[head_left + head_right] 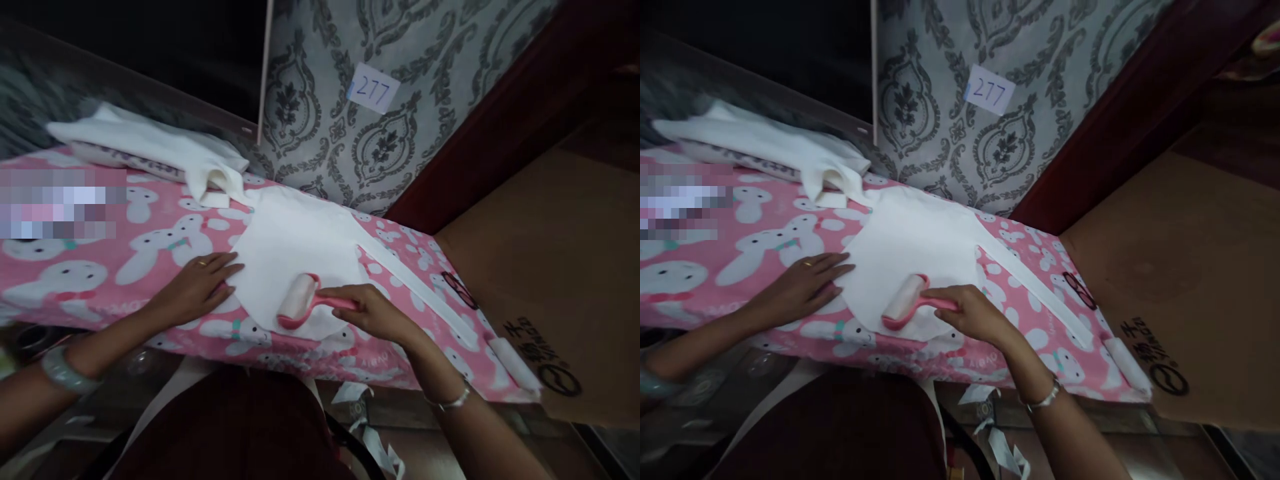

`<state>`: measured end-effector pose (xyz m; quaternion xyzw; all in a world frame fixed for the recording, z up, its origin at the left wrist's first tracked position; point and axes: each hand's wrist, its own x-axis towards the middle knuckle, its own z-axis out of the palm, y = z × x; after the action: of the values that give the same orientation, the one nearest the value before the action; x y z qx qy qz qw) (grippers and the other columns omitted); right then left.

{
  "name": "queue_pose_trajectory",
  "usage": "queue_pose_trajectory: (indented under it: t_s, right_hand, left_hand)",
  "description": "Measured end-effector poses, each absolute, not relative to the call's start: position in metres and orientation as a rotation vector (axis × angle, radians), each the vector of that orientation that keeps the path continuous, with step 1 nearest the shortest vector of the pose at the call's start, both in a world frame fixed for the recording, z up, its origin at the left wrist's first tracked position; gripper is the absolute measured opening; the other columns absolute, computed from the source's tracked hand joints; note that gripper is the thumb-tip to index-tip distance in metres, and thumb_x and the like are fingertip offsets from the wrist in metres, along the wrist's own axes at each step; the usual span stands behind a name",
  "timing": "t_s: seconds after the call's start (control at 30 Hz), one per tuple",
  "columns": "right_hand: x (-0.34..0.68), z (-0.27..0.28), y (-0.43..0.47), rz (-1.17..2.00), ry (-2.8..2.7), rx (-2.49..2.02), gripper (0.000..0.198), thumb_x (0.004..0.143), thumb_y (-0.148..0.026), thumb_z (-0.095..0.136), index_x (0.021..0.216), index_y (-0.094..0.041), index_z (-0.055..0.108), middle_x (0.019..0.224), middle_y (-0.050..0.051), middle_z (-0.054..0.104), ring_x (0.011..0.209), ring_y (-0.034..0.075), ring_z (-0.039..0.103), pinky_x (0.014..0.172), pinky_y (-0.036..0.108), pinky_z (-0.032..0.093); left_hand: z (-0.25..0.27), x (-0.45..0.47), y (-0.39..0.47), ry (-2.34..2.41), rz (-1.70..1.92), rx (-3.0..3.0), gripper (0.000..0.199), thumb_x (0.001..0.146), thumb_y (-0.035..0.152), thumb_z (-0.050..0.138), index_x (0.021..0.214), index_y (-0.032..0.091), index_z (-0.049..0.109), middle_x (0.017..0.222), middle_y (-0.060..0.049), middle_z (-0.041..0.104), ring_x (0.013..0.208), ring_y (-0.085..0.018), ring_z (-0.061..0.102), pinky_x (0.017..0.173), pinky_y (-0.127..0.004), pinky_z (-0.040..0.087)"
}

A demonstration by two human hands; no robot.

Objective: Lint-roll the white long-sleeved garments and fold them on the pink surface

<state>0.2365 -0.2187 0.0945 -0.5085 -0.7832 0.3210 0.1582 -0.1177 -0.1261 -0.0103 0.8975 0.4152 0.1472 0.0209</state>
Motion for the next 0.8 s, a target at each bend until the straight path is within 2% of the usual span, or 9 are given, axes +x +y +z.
queue_pose_trajectory:
  t_s: [0.1, 0.23, 0.47, 0.6, 0.8]
  right_hand:
    - [0.201, 0.08, -0.185, 0.907, -2.33, -1.241, 0.042, 0.088, -0.023, 0.058, 0.129, -0.024, 0.066, 0.123, 0.004, 0.072, 0.102, 0.022, 0.068, 0.092, 0.031, 0.048]
    - [0.181, 0.069, -0.173, 0.832, -2.348, -1.168, 0.044, 0.089, -0.023, 0.057, 0.133, -0.024, 0.063, 0.124, 0.006, 0.071, 0.103, 0.022, 0.067, 0.092, 0.033, 0.047]
    - [0.273, 0.099, -0.247, 1.021, -2.182, -1.609, 0.042, 0.084, -0.024, 0.059, 0.125, -0.027, 0.071, 0.116, 0.005, 0.075, 0.094, 0.025, 0.07, 0.085, 0.034, 0.053]
    - [0.309, 0.122, -0.28, 1.049, -2.032, -1.836, 0.037, 0.08, -0.034, 0.066, 0.116, -0.032, 0.076, 0.117, 0.007, 0.074, 0.104, 0.031, 0.069, 0.093, 0.041, 0.053]
    - [0.279, 0.105, -0.243, 0.809, -1.926, -1.673, 0.05, 0.084, -0.049, 0.062, 0.13, -0.029, 0.068, 0.133, 0.008, 0.065, 0.12, 0.032, 0.062, 0.104, 0.044, 0.047]
  left_hand:
    - [-0.006, -0.119, -0.129, 1.3, 0.434, 2.734, 0.053, 0.094, 0.047, 0.036, 0.14, 0.024, 0.053, 0.152, -0.009, 0.047, 0.137, -0.028, 0.044, 0.111, -0.047, 0.036]
    - [-0.004, -0.122, -0.131, 1.29, 0.459, 2.668, 0.052, 0.095, 0.04, 0.035, 0.141, 0.022, 0.051, 0.152, -0.009, 0.047, 0.138, -0.027, 0.043, 0.113, -0.047, 0.035]
    - [-0.009, -0.124, -0.13, 1.279, 0.532, 2.653, 0.049, 0.093, 0.039, 0.04, 0.138, 0.025, 0.054, 0.152, -0.007, 0.048, 0.137, -0.028, 0.045, 0.112, -0.048, 0.037]
    - [-0.012, -0.125, -0.13, 1.287, 0.582, 2.666, 0.048, 0.093, 0.038, 0.042, 0.137, 0.026, 0.055, 0.151, -0.007, 0.049, 0.136, -0.028, 0.047, 0.111, -0.048, 0.039]
    - [-0.018, -0.133, -0.133, 1.262, 0.716, 2.601, 0.046, 0.092, 0.037, 0.045, 0.136, 0.029, 0.056, 0.151, -0.008, 0.048, 0.135, -0.027, 0.048, 0.11, -0.047, 0.042]
